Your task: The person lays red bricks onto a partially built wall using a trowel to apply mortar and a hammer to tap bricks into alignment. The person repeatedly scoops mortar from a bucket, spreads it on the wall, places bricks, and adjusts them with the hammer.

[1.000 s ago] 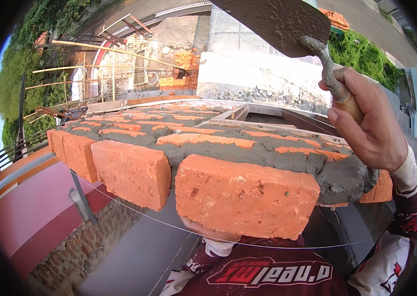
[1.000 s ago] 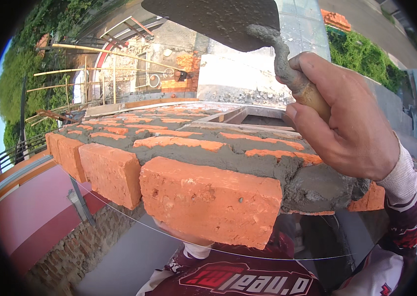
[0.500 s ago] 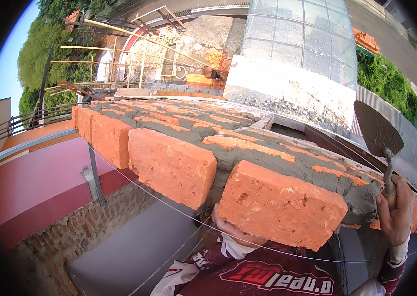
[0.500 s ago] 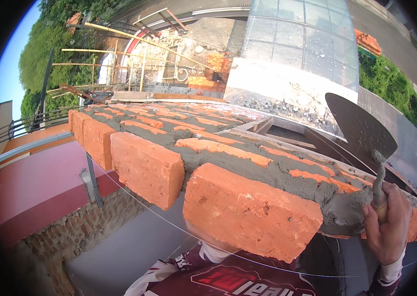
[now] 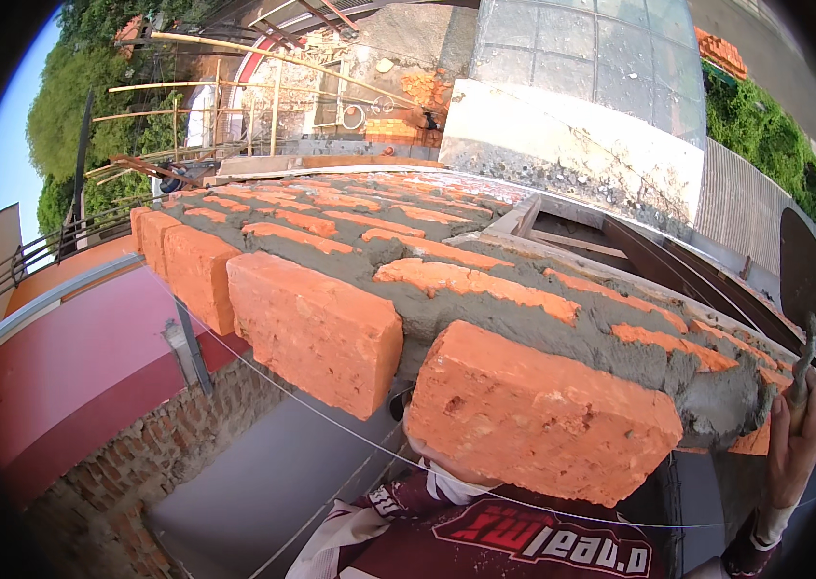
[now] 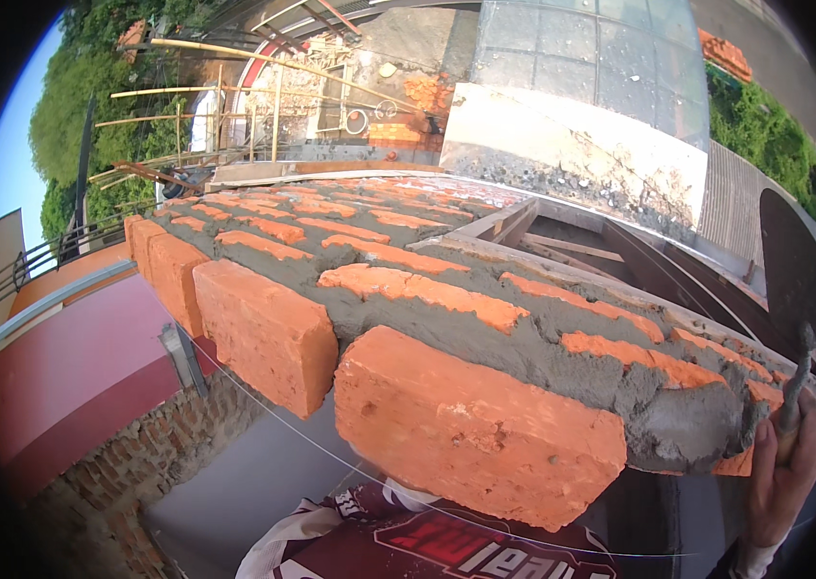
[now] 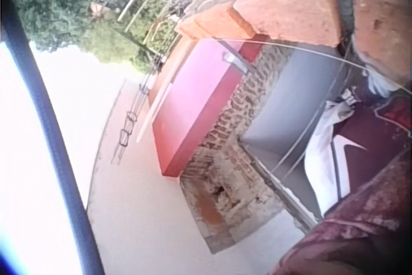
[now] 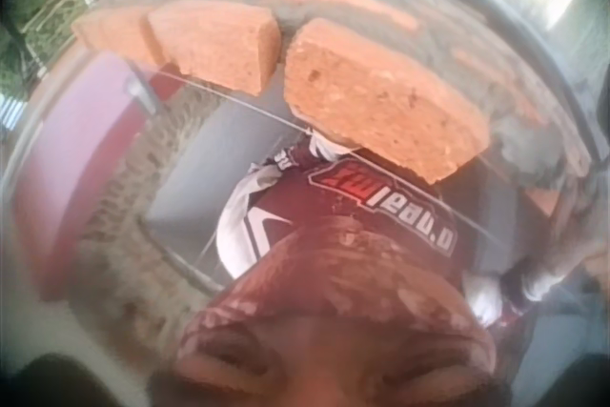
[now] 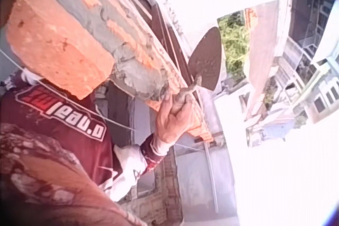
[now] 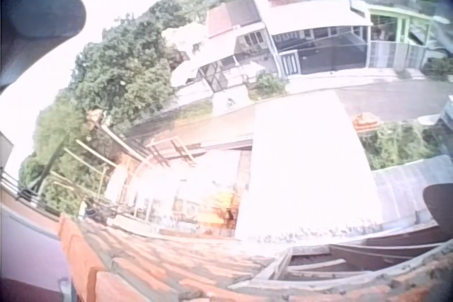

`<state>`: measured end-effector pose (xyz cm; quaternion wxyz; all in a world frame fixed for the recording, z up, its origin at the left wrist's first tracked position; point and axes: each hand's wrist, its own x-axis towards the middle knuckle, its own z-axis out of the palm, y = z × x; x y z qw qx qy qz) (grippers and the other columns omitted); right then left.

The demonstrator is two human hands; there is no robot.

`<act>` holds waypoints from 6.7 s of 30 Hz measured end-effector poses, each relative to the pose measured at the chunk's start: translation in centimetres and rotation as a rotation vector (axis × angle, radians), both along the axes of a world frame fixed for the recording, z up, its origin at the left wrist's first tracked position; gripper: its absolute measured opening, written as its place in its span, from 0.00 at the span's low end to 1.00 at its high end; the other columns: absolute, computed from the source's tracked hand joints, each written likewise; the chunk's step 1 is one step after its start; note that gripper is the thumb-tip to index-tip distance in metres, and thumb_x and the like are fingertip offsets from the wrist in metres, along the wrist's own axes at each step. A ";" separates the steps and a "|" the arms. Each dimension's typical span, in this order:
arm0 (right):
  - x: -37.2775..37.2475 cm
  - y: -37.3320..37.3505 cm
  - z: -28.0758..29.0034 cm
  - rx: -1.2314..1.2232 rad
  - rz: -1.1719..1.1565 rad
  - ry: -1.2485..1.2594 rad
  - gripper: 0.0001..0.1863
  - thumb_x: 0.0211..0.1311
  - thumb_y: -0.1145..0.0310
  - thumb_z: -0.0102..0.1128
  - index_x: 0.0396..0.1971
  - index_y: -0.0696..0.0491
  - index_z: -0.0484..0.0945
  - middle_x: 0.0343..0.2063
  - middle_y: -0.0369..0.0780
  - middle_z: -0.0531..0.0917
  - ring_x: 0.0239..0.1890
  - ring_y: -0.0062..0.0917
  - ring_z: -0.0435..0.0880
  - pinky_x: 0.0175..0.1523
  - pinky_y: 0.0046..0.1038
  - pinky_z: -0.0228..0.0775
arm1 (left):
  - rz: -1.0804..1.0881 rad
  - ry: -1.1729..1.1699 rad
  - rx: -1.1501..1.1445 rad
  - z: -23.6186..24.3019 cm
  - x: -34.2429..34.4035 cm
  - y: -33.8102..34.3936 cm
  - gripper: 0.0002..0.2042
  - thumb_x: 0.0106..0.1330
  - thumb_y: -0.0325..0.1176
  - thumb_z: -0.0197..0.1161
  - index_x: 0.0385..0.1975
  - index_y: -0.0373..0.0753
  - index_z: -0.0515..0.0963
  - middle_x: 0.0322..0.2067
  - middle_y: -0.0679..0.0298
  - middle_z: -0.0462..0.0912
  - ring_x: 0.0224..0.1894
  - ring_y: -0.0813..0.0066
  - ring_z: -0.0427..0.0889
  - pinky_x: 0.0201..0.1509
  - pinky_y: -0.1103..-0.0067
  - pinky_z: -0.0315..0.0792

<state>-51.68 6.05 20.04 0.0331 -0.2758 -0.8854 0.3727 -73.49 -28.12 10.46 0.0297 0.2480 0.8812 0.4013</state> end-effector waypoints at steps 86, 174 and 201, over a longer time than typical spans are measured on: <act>-11.2 -10.9 3.7 0.395 0.352 0.096 0.31 0.40 0.59 0.72 0.39 0.68 0.73 0.55 0.57 0.75 0.53 0.47 0.79 0.60 0.36 0.72 | -1.095 0.405 -0.480 10.7 -19.5 6.2 0.56 0.32 0.54 0.80 0.65 0.32 0.65 0.56 0.45 0.76 0.62 0.49 0.72 0.69 0.59 0.59; 20.5 -39.6 -23.2 -0.151 -1.291 -0.685 0.27 0.53 0.47 0.64 0.36 0.60 0.79 0.39 0.55 0.83 0.47 0.50 0.81 0.53 0.45 0.71 | -1.404 0.260 -0.668 13.4 -22.9 5.5 0.73 0.34 0.83 0.62 0.73 0.29 0.45 0.73 0.42 0.49 0.76 0.42 0.44 0.76 0.50 0.34; 17.9 -37.2 -20.0 -0.287 -1.039 -0.769 0.24 0.52 0.50 0.67 0.31 0.60 0.78 0.33 0.53 0.82 0.41 0.49 0.82 0.47 0.44 0.72 | -1.414 0.329 -0.494 13.2 -22.6 5.5 0.69 0.36 0.80 0.65 0.71 0.29 0.54 0.69 0.42 0.57 0.73 0.42 0.54 0.74 0.54 0.46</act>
